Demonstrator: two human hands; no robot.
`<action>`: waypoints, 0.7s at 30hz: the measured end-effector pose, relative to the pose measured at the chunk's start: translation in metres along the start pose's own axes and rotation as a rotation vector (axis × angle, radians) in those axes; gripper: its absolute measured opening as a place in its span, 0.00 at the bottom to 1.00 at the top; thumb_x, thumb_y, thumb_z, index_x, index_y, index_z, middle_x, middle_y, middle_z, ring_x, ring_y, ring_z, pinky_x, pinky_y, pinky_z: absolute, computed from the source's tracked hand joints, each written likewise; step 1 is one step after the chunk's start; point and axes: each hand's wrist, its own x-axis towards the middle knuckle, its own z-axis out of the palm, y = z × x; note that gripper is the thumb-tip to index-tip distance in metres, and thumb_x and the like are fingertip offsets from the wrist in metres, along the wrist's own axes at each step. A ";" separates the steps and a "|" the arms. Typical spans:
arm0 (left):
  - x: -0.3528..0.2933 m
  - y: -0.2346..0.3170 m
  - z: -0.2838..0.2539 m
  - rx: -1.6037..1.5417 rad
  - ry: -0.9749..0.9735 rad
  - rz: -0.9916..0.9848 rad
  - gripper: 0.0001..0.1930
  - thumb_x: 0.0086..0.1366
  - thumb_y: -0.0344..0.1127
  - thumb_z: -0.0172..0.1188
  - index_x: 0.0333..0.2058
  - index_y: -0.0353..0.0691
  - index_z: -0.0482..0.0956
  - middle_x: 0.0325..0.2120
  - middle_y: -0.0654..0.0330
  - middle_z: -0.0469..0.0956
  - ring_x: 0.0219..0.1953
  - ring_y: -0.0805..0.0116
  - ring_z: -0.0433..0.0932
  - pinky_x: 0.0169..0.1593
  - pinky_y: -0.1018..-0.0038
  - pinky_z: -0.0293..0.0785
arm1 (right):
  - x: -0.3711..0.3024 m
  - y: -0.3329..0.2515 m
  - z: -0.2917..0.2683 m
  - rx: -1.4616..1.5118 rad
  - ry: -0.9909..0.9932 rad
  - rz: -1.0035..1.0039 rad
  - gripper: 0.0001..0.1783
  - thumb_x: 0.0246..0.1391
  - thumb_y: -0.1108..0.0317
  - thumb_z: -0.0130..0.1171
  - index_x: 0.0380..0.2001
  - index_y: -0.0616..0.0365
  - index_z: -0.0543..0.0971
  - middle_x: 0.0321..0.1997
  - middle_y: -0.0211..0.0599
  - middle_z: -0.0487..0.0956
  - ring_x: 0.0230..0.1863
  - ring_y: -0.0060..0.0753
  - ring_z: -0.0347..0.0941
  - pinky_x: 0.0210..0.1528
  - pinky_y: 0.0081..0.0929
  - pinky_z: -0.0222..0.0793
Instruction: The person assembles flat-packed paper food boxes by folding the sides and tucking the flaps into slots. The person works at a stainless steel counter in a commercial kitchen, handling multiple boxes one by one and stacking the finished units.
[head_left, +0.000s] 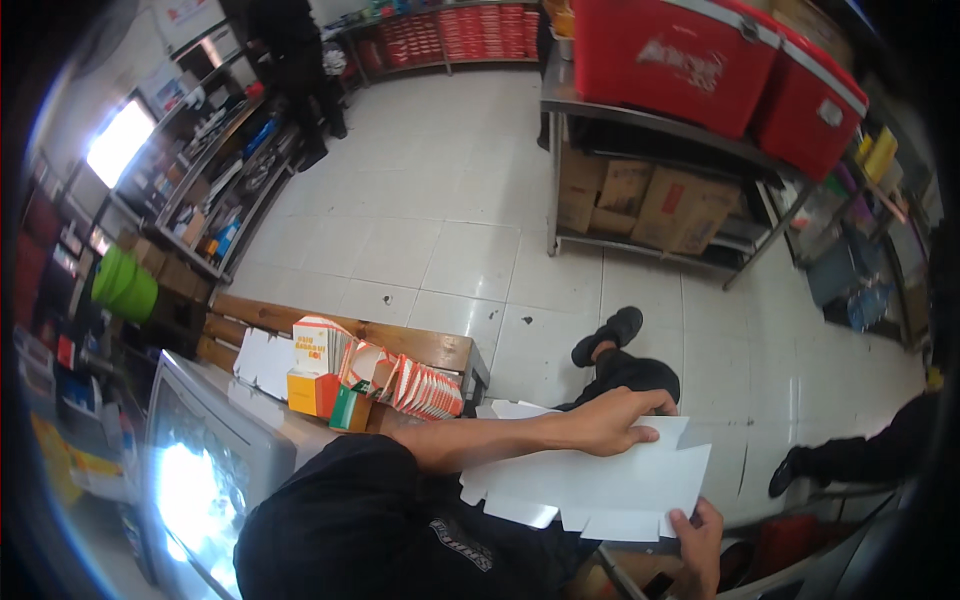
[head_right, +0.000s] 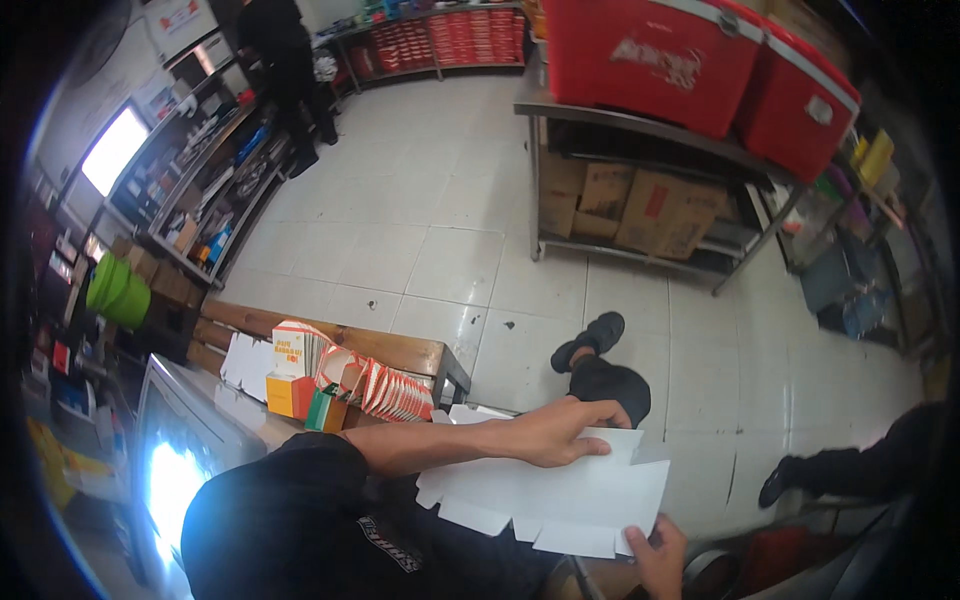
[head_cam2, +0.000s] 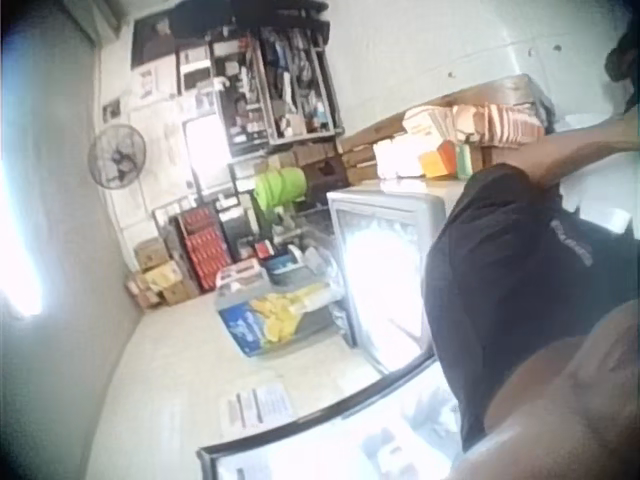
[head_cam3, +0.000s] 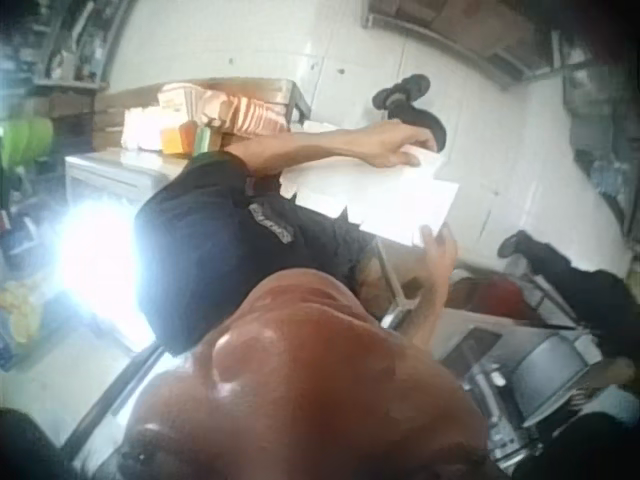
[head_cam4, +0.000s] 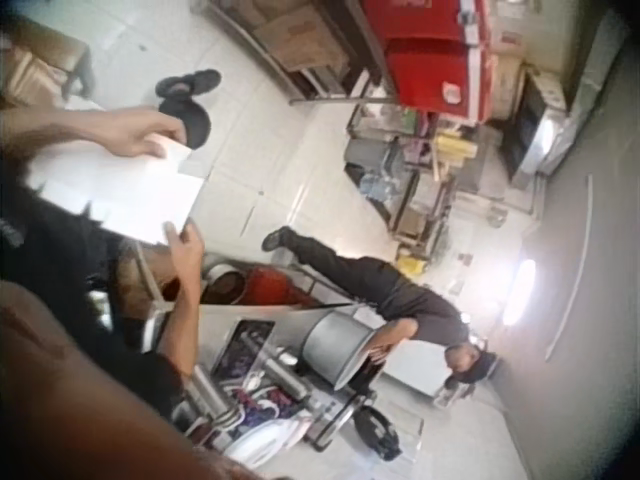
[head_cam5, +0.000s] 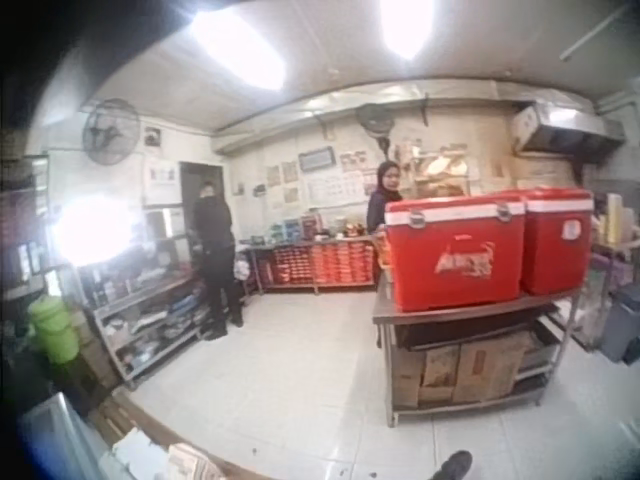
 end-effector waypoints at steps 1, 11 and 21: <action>0.006 -0.003 -0.001 -0.028 0.022 0.052 0.16 0.63 0.28 0.57 0.49 0.35 0.68 0.38 0.50 0.80 0.42 0.49 0.80 0.44 0.60 0.71 | 0.000 0.013 -0.005 0.099 0.145 -0.037 0.19 0.56 0.71 0.60 0.49 0.67 0.72 0.43 0.36 0.76 0.43 0.27 0.72 0.49 0.30 0.69; 0.044 0.080 0.037 -0.446 0.131 0.414 0.21 0.63 0.29 0.55 0.54 0.38 0.59 0.35 0.49 0.75 0.40 0.55 0.76 0.48 0.63 0.69 | -0.044 0.021 -0.081 -0.612 1.205 -0.275 0.33 0.57 0.42 0.56 0.41 0.68 0.78 0.37 0.50 0.80 0.35 0.47 0.75 0.41 0.35 0.71; 0.035 0.103 0.088 -0.726 -0.316 0.289 0.32 0.60 0.57 0.60 0.47 0.36 0.59 0.38 0.51 0.70 0.39 0.61 0.71 0.45 0.68 0.69 | -0.062 -0.098 -0.034 -1.252 0.941 -1.150 0.17 0.64 0.62 0.51 0.42 0.68 0.78 0.42 0.54 0.77 0.41 0.50 0.76 0.41 0.42 0.74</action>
